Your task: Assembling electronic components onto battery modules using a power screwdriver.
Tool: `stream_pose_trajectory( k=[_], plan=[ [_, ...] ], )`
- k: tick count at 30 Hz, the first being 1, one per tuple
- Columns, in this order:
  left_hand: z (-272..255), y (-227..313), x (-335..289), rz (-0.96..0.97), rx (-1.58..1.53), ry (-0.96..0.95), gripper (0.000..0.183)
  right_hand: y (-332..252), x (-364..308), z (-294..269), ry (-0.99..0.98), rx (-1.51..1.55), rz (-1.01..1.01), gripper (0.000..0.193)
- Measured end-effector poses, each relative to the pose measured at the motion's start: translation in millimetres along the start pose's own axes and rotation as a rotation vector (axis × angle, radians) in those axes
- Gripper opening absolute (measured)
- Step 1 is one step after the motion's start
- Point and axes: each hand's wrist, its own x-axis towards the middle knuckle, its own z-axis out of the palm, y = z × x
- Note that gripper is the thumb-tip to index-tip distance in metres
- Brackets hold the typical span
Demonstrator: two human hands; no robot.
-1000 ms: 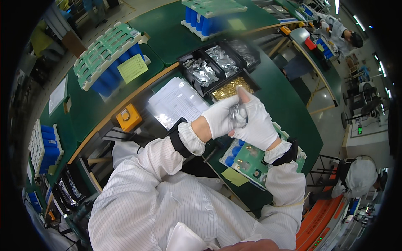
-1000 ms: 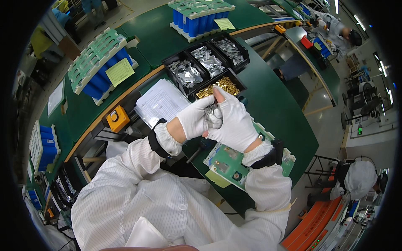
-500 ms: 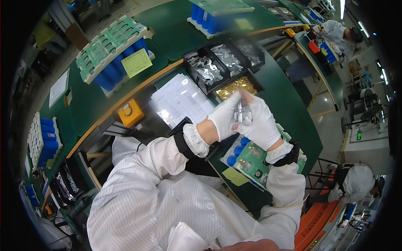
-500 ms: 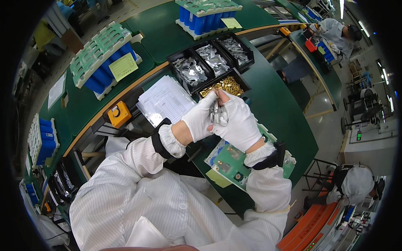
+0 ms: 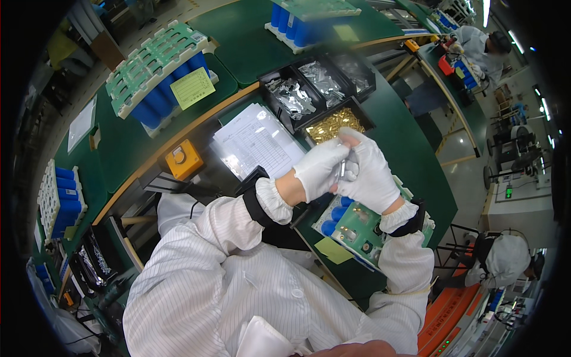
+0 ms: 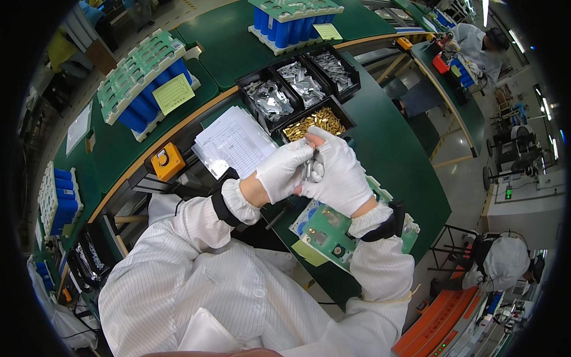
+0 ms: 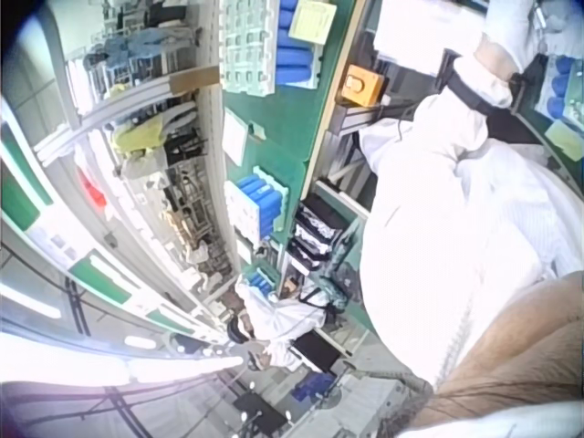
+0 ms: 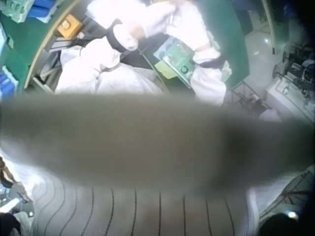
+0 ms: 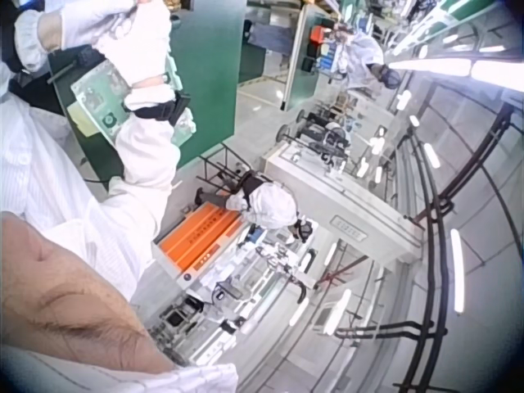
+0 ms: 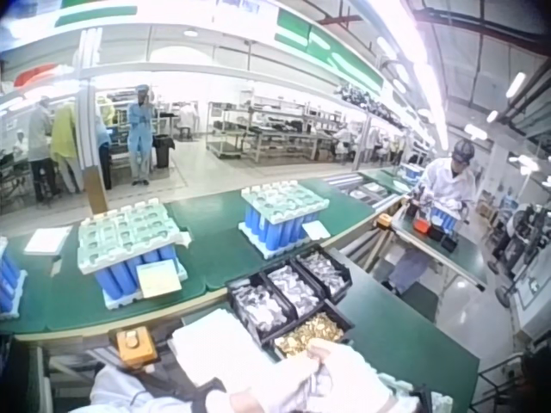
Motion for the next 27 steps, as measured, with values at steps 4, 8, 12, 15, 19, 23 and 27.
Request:
stream_pose_trajectory(
  k=[4,8,12,15,19,23,27],
  plan=[
    [5,1,-6,0.049,0.012,-0.005,0.021,9,-2,5,0.036,0.017,-0.016,0.067],
    [3,3,-7,0.028,0.028,-0.034,0.022,2,-1,2,0.038,0.061,0.012,0.065],
    [1,3,-8,0.022,0.051,-0.022,0.022,0,1,1,0.026,-0.008,-0.053,0.062],
    [-3,3,-7,-0.033,-0.076,-0.060,0.022,3,1,0,0.026,-0.073,-0.088,0.060],
    [-7,4,-8,-0.054,-0.073,-0.156,0.021,4,0,0,-0.004,-0.015,-0.075,0.059],
    [-11,5,-13,-0.080,-0.052,-0.196,0.020,4,-1,-1,-0.001,-0.153,-0.163,0.061],
    [-11,10,-19,-0.124,0.048,-0.154,0.021,2,-2,-2,0.044,-0.259,-0.182,0.060]
  ],
)
